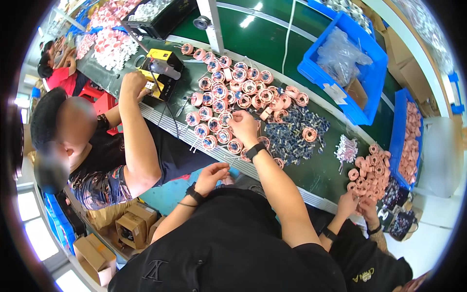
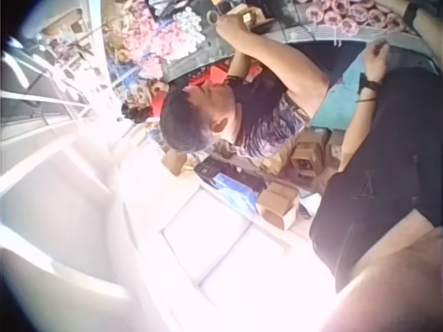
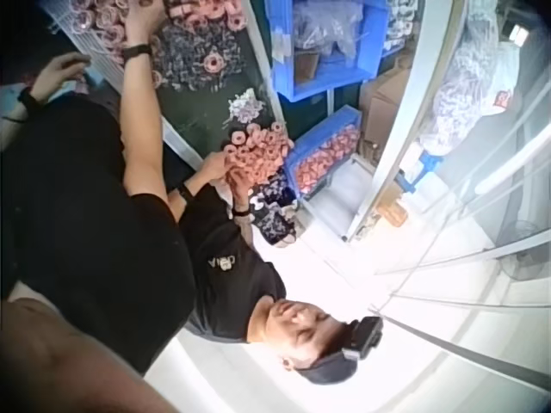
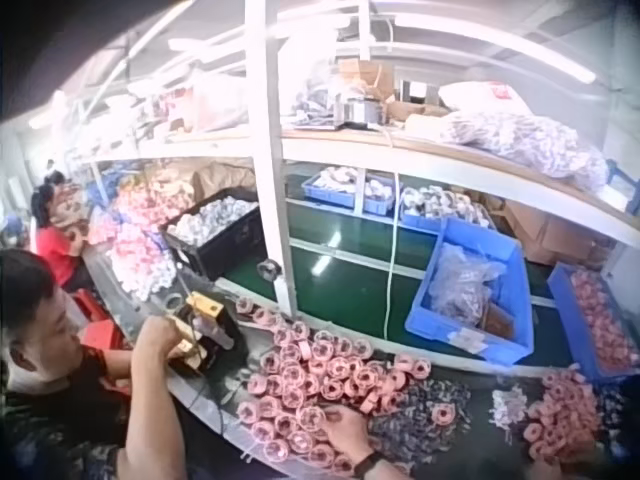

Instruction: Manually assemble small circular electronic components at a factory workbench.

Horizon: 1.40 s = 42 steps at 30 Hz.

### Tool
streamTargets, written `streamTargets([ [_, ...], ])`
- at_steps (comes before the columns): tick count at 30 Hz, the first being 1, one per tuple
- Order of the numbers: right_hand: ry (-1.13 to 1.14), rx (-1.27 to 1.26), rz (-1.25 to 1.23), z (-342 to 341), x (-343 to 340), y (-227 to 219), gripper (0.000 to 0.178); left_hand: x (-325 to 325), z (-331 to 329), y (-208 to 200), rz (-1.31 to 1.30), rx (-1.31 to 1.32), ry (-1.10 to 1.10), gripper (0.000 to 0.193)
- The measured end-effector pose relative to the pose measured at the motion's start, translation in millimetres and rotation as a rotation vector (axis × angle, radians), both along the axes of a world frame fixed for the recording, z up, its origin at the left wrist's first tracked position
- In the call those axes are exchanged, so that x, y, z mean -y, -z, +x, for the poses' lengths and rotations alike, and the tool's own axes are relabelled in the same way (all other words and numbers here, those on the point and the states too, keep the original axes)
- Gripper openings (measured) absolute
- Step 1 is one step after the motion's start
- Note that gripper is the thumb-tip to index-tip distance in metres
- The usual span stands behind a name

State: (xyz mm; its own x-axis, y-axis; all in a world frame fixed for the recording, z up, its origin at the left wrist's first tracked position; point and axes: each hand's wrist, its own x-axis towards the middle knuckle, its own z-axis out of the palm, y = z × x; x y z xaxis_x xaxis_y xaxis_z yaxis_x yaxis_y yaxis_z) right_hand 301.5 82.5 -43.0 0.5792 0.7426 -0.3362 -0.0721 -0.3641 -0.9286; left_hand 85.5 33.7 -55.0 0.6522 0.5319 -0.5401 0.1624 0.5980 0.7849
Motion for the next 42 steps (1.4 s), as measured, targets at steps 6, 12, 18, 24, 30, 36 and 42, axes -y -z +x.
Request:
streamTargets([
  [6,-0.030,0.201,-0.028,-19.5,-35.4,10.6,0.030,-3.4,1.8,13.3,0.036,-0.101,-0.101,0.029],
  [12,0.033,0.404,-0.137,-27.5,-54.4,5.5,0.025,-10.1,8.1,9.1,0.045,-0.103,-0.197,0.029],
  [18,0.060,0.481,-0.156,-23.4,-53.1,14.8,0.024,-9.5,6.1,10.4,0.031,-0.097,-0.176,0.029],
  [24,0.151,0.836,-0.013,19.4,-51.9,16.2,0.019,-12.1,0.5,17.4,0.022,-0.093,-0.196,0.026],
  [30,-0.050,1.374,-0.139,81.8,-47.5,14.5,0.020,-13.3,-5.8,22.7,0.022,-0.075,-0.238,0.027],
  [36,-0.161,1.393,-0.124,95.5,-45.7,16.8,0.018,-12.4,-11.3,17.9,-0.001,-0.070,-0.245,0.027],
  [42,-0.081,1.193,0.050,99.1,-37.0,12.5,0.017,-4.7,-14.3,16.4,0.048,-0.054,-0.201,0.026],
])
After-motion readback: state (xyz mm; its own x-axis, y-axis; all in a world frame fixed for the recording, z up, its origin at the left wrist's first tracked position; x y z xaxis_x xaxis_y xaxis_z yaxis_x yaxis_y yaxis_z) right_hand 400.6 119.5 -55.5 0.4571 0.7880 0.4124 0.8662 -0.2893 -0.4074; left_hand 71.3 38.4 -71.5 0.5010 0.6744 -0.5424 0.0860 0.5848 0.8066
